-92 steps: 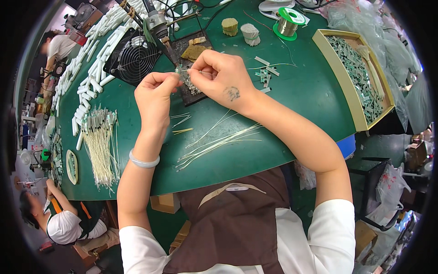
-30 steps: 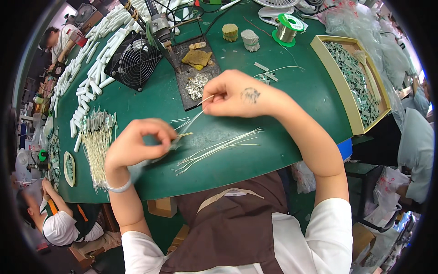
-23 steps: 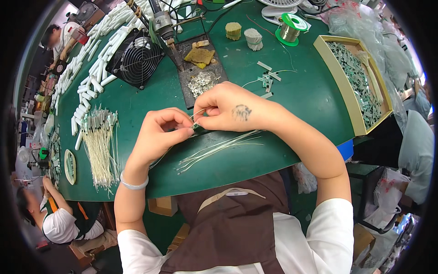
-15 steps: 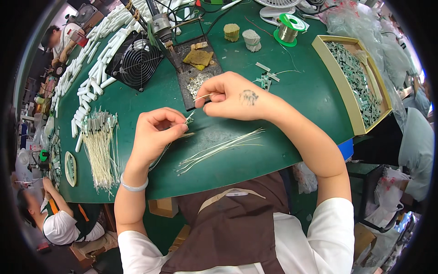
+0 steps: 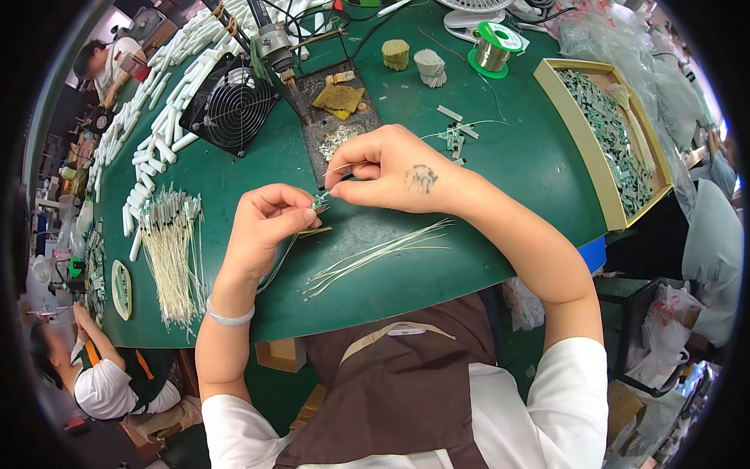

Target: Assembling small electronic components by manually inserting wires into PCB parts.

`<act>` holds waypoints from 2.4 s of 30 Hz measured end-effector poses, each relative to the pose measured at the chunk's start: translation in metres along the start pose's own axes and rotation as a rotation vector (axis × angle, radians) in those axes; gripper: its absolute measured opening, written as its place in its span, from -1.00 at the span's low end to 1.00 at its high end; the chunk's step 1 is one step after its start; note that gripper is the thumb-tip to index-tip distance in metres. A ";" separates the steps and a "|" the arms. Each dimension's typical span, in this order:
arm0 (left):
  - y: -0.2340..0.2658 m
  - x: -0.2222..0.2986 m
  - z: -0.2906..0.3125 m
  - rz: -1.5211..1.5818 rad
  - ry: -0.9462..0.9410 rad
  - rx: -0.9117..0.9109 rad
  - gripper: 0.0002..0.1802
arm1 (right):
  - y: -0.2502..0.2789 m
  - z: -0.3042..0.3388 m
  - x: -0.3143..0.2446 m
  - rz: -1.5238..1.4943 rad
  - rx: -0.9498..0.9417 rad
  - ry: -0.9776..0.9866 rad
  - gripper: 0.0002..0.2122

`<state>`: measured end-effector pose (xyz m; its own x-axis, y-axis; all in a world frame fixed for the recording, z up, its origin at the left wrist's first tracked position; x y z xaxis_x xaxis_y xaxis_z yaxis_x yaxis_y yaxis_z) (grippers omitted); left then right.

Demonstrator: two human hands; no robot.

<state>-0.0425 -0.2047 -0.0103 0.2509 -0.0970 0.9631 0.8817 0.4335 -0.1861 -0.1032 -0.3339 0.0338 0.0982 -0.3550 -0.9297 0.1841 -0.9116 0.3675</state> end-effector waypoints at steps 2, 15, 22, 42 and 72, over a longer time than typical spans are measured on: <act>0.000 -0.001 -0.001 0.024 0.005 -0.008 -0.88 | 0.000 0.001 0.004 -0.021 0.002 -0.049 -0.88; 0.002 -0.004 -0.003 0.009 -0.021 0.034 -0.89 | 0.001 0.002 0.006 -0.023 0.067 -0.123 -0.87; -0.004 -0.002 -0.001 -0.066 0.012 0.105 -0.84 | -0.006 0.001 0.003 0.049 0.135 -0.095 -0.91; -0.004 -0.005 0.000 -0.068 -0.012 0.147 -0.84 | -0.007 0.002 0.004 0.094 0.207 -0.063 -0.88; 0.000 -0.010 -0.002 -0.013 -0.029 0.186 -0.89 | -0.009 0.005 -0.010 0.241 0.311 0.137 -0.87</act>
<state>-0.0440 -0.2053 -0.0205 0.2261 -0.0790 0.9709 0.7950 0.5909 -0.1371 -0.1113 -0.3227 0.0398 0.2359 -0.5544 -0.7981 -0.1625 -0.8322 0.5301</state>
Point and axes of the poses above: each hand's wrist, its own z-axis away from the middle knuckle, its own y-axis out of the back of the hand, x = y × z, the point moved 9 cm from there along -z, towards the middle knuckle, and after that the axes turned 10 degrees about -x, right-handed, at the moved point
